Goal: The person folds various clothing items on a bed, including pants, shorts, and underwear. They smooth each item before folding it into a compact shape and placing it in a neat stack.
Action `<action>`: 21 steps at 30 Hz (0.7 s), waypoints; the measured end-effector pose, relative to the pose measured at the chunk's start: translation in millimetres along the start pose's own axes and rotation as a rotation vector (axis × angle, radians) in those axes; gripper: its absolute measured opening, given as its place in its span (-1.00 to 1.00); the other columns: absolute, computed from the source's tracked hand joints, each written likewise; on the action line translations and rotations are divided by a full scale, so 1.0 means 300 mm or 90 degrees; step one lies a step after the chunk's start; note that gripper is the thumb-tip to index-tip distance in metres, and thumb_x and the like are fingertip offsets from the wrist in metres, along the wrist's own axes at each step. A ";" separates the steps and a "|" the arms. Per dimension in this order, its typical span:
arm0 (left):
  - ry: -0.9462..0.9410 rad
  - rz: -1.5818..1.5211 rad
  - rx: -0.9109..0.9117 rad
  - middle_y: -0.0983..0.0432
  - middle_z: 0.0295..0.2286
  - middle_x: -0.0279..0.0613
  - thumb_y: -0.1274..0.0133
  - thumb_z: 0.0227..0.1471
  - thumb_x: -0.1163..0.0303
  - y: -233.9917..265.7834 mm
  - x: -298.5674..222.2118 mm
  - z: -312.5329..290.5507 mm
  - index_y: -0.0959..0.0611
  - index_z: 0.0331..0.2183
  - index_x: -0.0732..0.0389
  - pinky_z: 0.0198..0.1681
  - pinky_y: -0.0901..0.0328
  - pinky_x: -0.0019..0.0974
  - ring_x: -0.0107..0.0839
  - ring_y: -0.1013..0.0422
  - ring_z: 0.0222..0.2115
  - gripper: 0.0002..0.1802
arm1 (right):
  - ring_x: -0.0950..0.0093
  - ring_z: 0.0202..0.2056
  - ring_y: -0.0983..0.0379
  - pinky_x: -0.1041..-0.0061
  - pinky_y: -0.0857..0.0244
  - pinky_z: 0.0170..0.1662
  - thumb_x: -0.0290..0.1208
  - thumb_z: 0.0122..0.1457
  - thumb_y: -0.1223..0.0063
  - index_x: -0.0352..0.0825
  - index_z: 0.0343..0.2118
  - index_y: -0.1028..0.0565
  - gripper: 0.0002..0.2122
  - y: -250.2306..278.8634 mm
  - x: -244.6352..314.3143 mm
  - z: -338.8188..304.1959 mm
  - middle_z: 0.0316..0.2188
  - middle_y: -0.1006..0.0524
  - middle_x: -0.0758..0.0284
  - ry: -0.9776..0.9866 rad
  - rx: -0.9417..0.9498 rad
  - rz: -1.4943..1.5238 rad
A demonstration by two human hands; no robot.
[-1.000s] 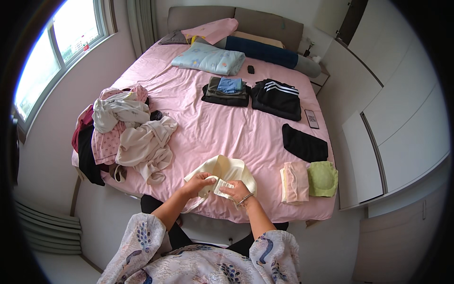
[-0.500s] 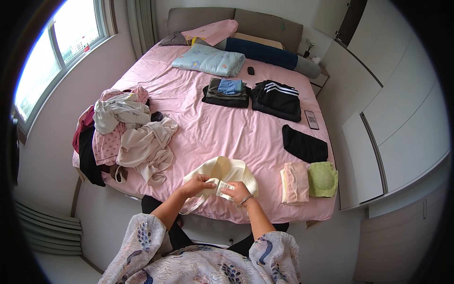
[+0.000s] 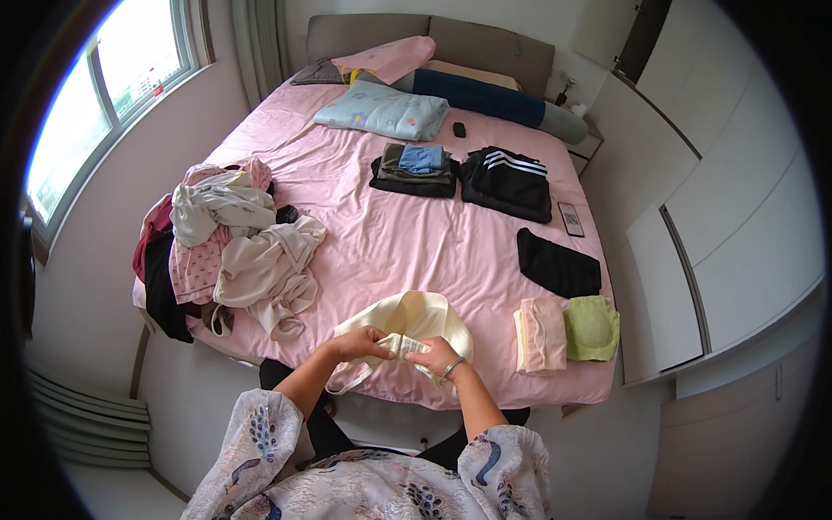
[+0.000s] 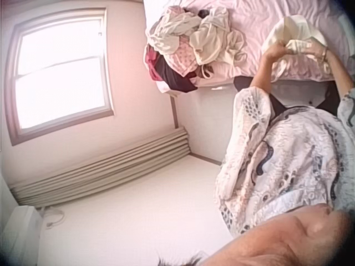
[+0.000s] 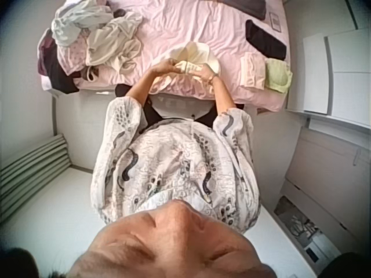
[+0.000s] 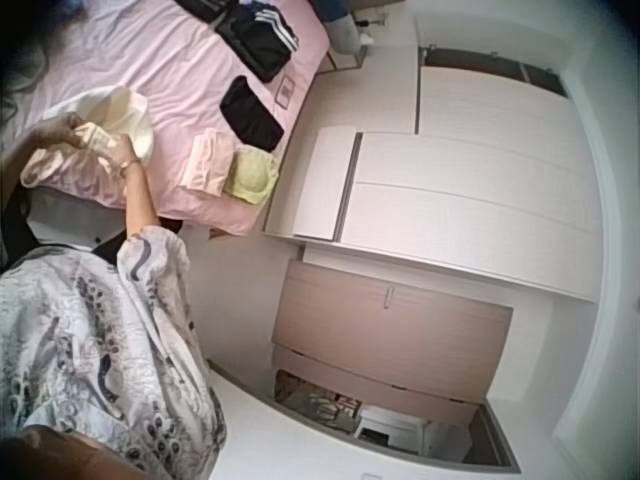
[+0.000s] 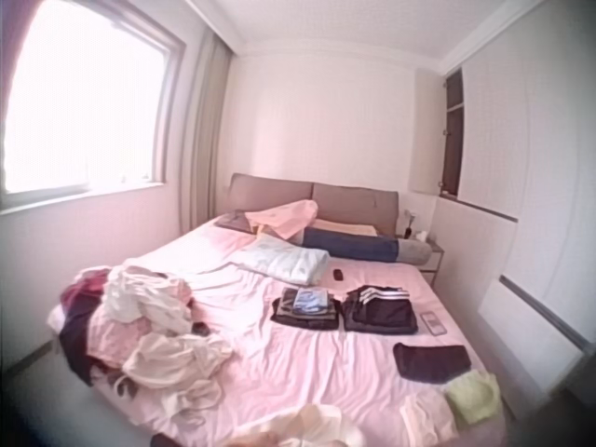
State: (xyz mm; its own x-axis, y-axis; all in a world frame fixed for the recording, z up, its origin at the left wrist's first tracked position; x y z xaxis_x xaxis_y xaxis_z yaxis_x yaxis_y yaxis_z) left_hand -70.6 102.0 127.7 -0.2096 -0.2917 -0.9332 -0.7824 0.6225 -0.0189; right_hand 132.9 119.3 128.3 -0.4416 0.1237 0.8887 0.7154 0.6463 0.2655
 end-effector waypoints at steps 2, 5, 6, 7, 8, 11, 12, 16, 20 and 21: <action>-0.008 -0.072 -0.005 -0.48 -0.45 -0.48 -0.14 -0.09 0.36 0.004 0.029 0.008 -0.59 -0.31 0.26 -0.35 -0.21 -0.55 -0.69 -0.30 -0.46 -0.75 | 0.73 -0.52 -0.33 0.68 -0.24 -0.43 -0.40 -0.03 -0.14 -0.39 -0.37 -0.54 -0.82 -0.005 0.002 0.007 -0.55 -0.49 0.49 0.003 -0.020 -0.014; -0.025 -0.150 -0.013 -0.48 -0.44 -0.48 -0.13 -0.09 0.38 -0.008 0.027 0.008 -0.59 -0.31 0.25 -0.33 -0.21 -0.55 -0.69 -0.30 -0.44 -0.76 | 0.73 -0.51 -0.34 0.67 -0.25 -0.43 -0.40 -0.02 -0.13 -0.39 -0.37 -0.54 -0.81 -0.008 -0.001 0.011 -0.54 -0.49 0.49 0.004 -0.046 -0.015; -0.032 -0.170 -0.018 -0.48 -0.43 -0.48 -0.12 -0.08 0.39 -0.012 0.022 0.004 -0.58 -0.31 0.25 -0.33 -0.21 -0.55 -0.69 -0.31 -0.43 -0.77 | 0.72 -0.51 -0.34 0.67 -0.25 -0.42 -0.39 -0.02 -0.13 -0.39 -0.36 -0.54 -0.81 -0.009 -0.001 0.012 -0.54 -0.49 0.49 0.005 -0.053 -0.012; -0.035 -0.171 -0.021 -0.48 -0.43 -0.48 -0.12 -0.08 0.40 -0.013 0.031 0.009 -0.58 -0.30 0.25 -0.32 -0.21 -0.55 -0.69 -0.31 -0.43 -0.77 | 0.72 -0.51 -0.34 0.67 -0.25 -0.42 -0.39 -0.02 -0.13 -0.38 -0.36 -0.54 -0.81 -0.010 -0.005 0.014 -0.54 -0.49 0.49 0.002 -0.050 -0.005; -0.038 -0.171 -0.025 -0.48 -0.43 -0.48 -0.11 -0.08 0.40 -0.013 0.049 0.021 -0.58 -0.30 0.26 -0.32 -0.21 -0.55 -0.69 -0.31 -0.42 -0.77 | 0.73 -0.51 -0.34 0.67 -0.25 -0.42 -0.39 -0.01 -0.13 -0.38 -0.36 -0.54 -0.81 -0.010 -0.012 0.016 -0.54 -0.49 0.49 0.000 -0.047 0.002; -0.035 -0.163 -0.038 -0.50 -0.40 -0.43 -0.12 -0.08 0.43 -0.004 0.079 0.033 -0.58 -0.28 0.28 -0.27 -0.22 -0.53 -0.66 -0.34 -0.39 -0.75 | 0.73 -0.51 -0.34 0.68 -0.25 -0.41 -0.39 -0.01 -0.13 -0.38 -0.35 -0.54 -0.81 -0.019 0.003 0.009 -0.53 -0.50 0.49 0.000 -0.039 0.027; -0.032 -0.159 -0.041 -0.50 -0.39 -0.41 -0.12 -0.09 0.44 -0.004 0.083 0.035 -0.58 -0.26 0.30 -0.25 -0.22 -0.52 -0.64 -0.35 -0.38 -0.73 | 0.73 -0.51 -0.34 0.68 -0.25 -0.41 -0.39 -0.01 -0.13 -0.38 -0.35 -0.54 -0.81 -0.021 0.010 0.003 -0.53 -0.50 0.49 0.000 -0.038 0.036; -0.061 -0.095 -0.056 -0.50 -0.44 -0.43 -0.12 -0.09 0.43 0.002 0.069 0.036 -0.60 -0.30 0.28 -0.29 -0.22 -0.53 -0.66 -0.34 -0.42 -0.77 | 0.73 -0.51 -0.34 0.68 -0.25 -0.41 -0.40 -0.01 -0.13 -0.37 -0.35 -0.54 -0.82 -0.013 -0.001 -0.003 -0.52 -0.50 0.49 0.011 -0.032 0.071; -0.053 -0.060 -0.054 -0.49 -0.45 -0.45 -0.11 -0.07 0.42 0.013 0.049 0.029 -0.60 -0.32 0.28 -0.30 -0.21 -0.53 -0.68 -0.32 -0.42 -0.79 | 0.73 -0.51 -0.34 0.68 -0.25 -0.41 -0.40 -0.02 -0.13 -0.36 -0.36 -0.54 -0.82 -0.007 -0.010 0.000 -0.53 -0.50 0.49 0.007 -0.012 0.103; -0.055 -0.060 -0.046 -0.48 -0.44 -0.46 -0.10 -0.06 0.41 0.014 0.048 0.029 -0.59 -0.32 0.29 -0.29 -0.21 -0.53 -0.68 -0.31 -0.42 -0.79 | 0.74 -0.51 -0.34 0.68 -0.24 -0.42 -0.40 -0.01 -0.13 -0.36 -0.36 -0.54 -0.82 -0.007 -0.006 -0.001 -0.53 -0.50 0.50 0.005 -0.007 0.116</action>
State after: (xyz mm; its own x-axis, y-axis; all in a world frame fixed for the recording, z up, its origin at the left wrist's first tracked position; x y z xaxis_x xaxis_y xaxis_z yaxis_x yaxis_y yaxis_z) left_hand -71.8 106.8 111.1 -0.0853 -0.2811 -0.9559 -0.8371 0.5405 -0.0842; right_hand 132.5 117.5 126.3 -0.2994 0.2318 0.9255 0.7891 0.6055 0.1036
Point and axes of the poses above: each hand's wrist, its own z-axis towards the middle knuckle, its own y-axis out of the back of the hand, x = y × z, the point moved 2 cm from there along z, towards the middle knuckle
